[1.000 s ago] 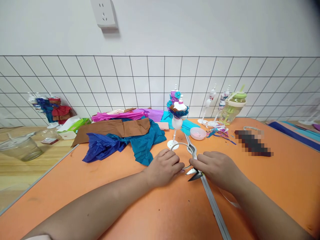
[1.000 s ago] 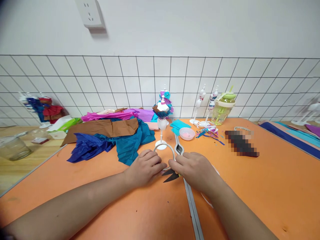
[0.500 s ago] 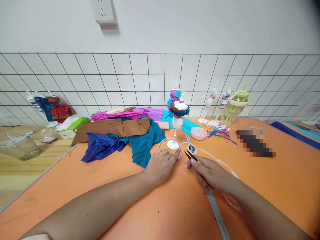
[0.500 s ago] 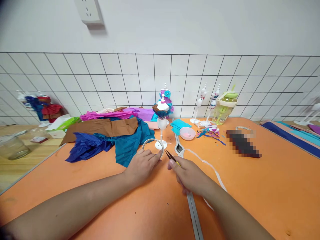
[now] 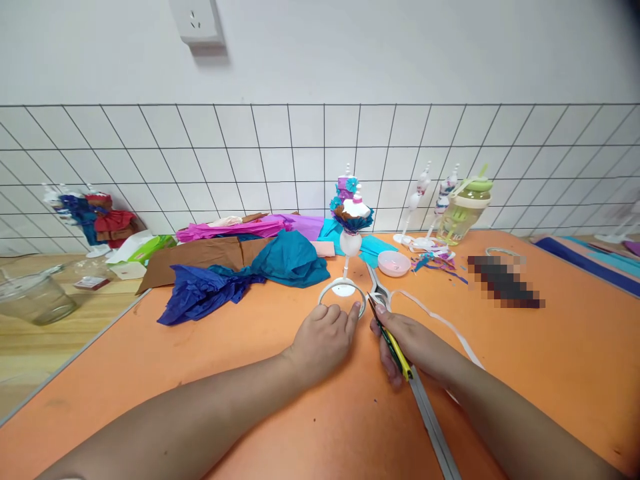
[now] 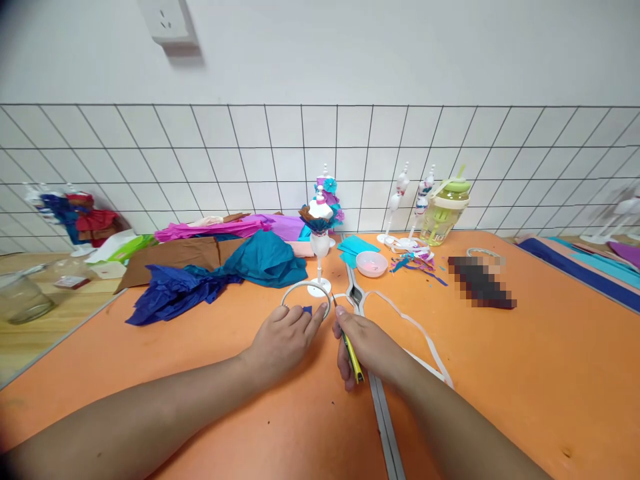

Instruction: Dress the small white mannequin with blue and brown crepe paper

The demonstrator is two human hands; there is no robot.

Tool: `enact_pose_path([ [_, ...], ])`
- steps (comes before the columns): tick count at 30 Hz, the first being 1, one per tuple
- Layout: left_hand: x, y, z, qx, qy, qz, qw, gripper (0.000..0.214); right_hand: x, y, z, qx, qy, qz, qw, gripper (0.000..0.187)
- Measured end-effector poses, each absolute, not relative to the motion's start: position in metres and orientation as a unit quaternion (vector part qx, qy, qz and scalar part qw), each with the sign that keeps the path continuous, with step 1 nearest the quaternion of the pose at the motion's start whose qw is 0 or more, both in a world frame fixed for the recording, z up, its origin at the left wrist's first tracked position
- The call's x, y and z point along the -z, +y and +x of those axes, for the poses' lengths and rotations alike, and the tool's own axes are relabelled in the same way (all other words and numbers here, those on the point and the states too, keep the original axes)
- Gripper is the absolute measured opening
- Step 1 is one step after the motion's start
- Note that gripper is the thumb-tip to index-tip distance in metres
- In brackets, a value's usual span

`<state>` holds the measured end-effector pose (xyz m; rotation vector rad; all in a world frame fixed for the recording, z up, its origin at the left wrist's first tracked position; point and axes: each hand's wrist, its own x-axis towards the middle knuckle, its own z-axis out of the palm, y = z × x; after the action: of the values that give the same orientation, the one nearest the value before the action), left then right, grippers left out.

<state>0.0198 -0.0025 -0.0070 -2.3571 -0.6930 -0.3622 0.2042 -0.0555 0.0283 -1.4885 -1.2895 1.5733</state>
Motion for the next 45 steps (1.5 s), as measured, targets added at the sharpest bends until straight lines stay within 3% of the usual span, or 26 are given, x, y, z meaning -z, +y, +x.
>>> enact_pose_path([
  [11,0.005,-0.006,0.020,0.134,-0.259,-0.900,0.325,0.046,-0.025,-0.055,0.201,-0.569,-0.488,-0.566,0.344,0.046],
  [20,0.004,-0.003,0.019,0.147,-0.266,-0.899,0.315,0.049,-0.021,-0.052,0.200,-0.542,-0.518,-0.577,0.323,0.041],
  [23,0.007,0.004,0.017,0.149,-0.288,-0.906,0.273,0.052,-0.026,-0.047,0.218,-0.429,-0.574,-0.630,0.299,0.041],
  [26,0.011,0.013,0.014,0.169,-0.306,-0.914,0.205,0.062,-0.037,-0.043,0.256,-0.204,-0.600,-0.739,0.226,0.039],
  [28,0.013,0.018,0.012,0.195,-0.312,-0.915,0.165,0.066,-0.040,-0.044,0.282,-0.105,-0.578,-0.789,0.179,0.059],
  [30,0.015,0.019,0.013,0.221,-0.312,-0.915,0.133,0.063,-0.033,-0.048,0.300,-0.114,-0.540,-0.824,0.127,0.087],
  [34,0.014,0.016,0.016,0.233,-0.294,-0.923,0.091,0.061,-0.003,-0.062,0.302,-0.175,-0.533,-0.825,0.069,0.101],
  [37,0.012,0.015,0.018,0.235,-0.288,-0.926,0.072,0.065,0.012,-0.069,0.291,-0.138,-0.550,-0.821,0.056,0.082],
  [41,0.010,0.014,0.019,0.252,-0.280,-0.925,0.047,0.060,0.016,-0.069,0.291,-0.085,-0.610,-0.786,0.060,0.030],
  [45,0.010,0.010,0.021,0.266,-0.247,-0.928,0.081,0.060,0.013,-0.047,0.329,-0.113,-0.635,-0.763,0.052,0.019],
])
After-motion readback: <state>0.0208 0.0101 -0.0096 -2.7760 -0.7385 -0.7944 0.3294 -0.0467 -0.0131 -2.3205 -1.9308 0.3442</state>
